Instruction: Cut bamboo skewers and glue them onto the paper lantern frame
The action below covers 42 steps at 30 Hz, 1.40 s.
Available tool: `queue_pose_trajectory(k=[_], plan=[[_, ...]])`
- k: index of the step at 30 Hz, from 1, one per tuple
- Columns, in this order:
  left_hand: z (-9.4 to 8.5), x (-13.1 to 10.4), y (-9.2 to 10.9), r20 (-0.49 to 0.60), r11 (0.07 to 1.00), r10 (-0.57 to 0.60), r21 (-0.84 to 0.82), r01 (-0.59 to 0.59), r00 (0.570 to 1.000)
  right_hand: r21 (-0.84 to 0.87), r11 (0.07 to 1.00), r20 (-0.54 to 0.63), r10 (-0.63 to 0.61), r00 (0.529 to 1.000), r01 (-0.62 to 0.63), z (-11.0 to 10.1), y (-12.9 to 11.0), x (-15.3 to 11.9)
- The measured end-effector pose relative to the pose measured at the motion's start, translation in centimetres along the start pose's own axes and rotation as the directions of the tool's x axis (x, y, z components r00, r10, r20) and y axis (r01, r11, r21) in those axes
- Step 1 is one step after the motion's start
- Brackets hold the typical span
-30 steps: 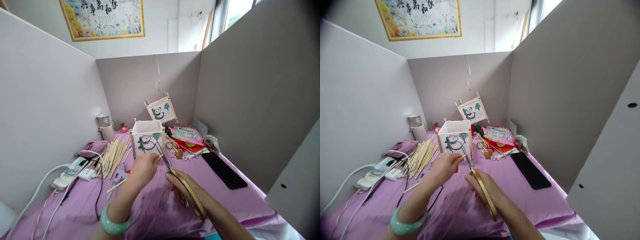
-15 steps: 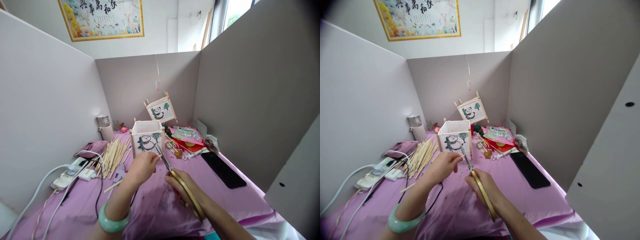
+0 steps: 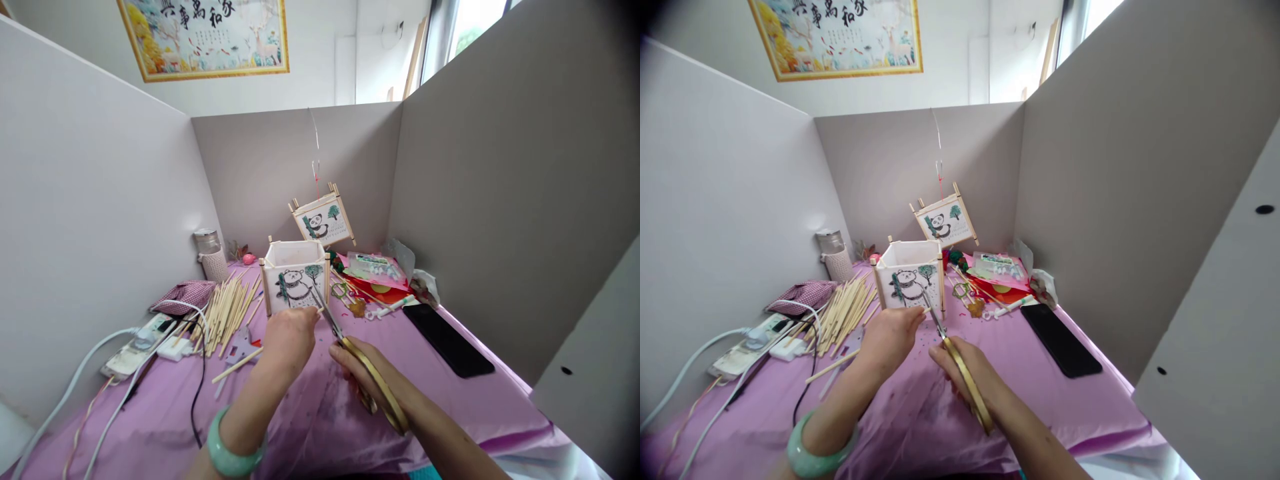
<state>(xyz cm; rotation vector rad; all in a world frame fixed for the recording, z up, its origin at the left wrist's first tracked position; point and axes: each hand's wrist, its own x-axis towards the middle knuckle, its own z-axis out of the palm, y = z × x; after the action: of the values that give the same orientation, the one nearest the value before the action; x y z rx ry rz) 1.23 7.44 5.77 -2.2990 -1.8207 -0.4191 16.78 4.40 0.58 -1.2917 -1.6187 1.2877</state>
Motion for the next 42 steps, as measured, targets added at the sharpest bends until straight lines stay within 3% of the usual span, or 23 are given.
queue_pose_trajectory(k=[5,10,14,20,25,32,36,42], plan=[[-0.3,0.3,-0.8,0.047,0.987,-0.021,-0.161,0.028,0.999,-0.013,1.000,-0.008,0.000,1.000,0.000,0.0,-0.4,-0.2],[-0.4,1.0,-1.9,0.176,0.892,0.071,-0.451,0.016,0.982,-0.048,0.999,-0.002,0.009,1.000,-0.009,0.0,-0.4,-0.2],[-0.2,1.4,-2.4,0.246,0.844,0.089,-0.533,0.058,0.965,-0.050,0.998,-0.012,-0.032,0.999,0.032,0.1,-0.2,-0.2],[-0.3,1.4,-2.4,0.223,0.863,0.099,-0.504,0.028,0.970,-0.074,0.994,-0.031,-0.084,0.996,0.082,0.2,-0.1,-0.2],[-0.4,1.0,-1.6,0.117,0.960,0.046,-0.281,-0.011,0.992,-0.096,0.990,-0.048,-0.112,0.993,0.107,0.3,0.0,0.0],[0.2,0.1,-0.7,0.013,0.997,-0.008,-0.077,0.009,1.000,-0.005,1.000,-0.002,0.012,1.000,-0.012,0.0,0.0,0.0],[0.3,-0.4,-0.9,-0.060,0.997,-0.026,-0.076,0.022,0.998,0.026,0.999,0.090,0.028,0.996,-0.030,-0.7,0.1,-0.2],[0.8,-0.7,-1.1,-0.164,0.994,-0.074,-0.090,0.059,0.984,-0.011,1.000,0.085,0.025,0.996,-0.024,-1.6,1.0,-0.8]])
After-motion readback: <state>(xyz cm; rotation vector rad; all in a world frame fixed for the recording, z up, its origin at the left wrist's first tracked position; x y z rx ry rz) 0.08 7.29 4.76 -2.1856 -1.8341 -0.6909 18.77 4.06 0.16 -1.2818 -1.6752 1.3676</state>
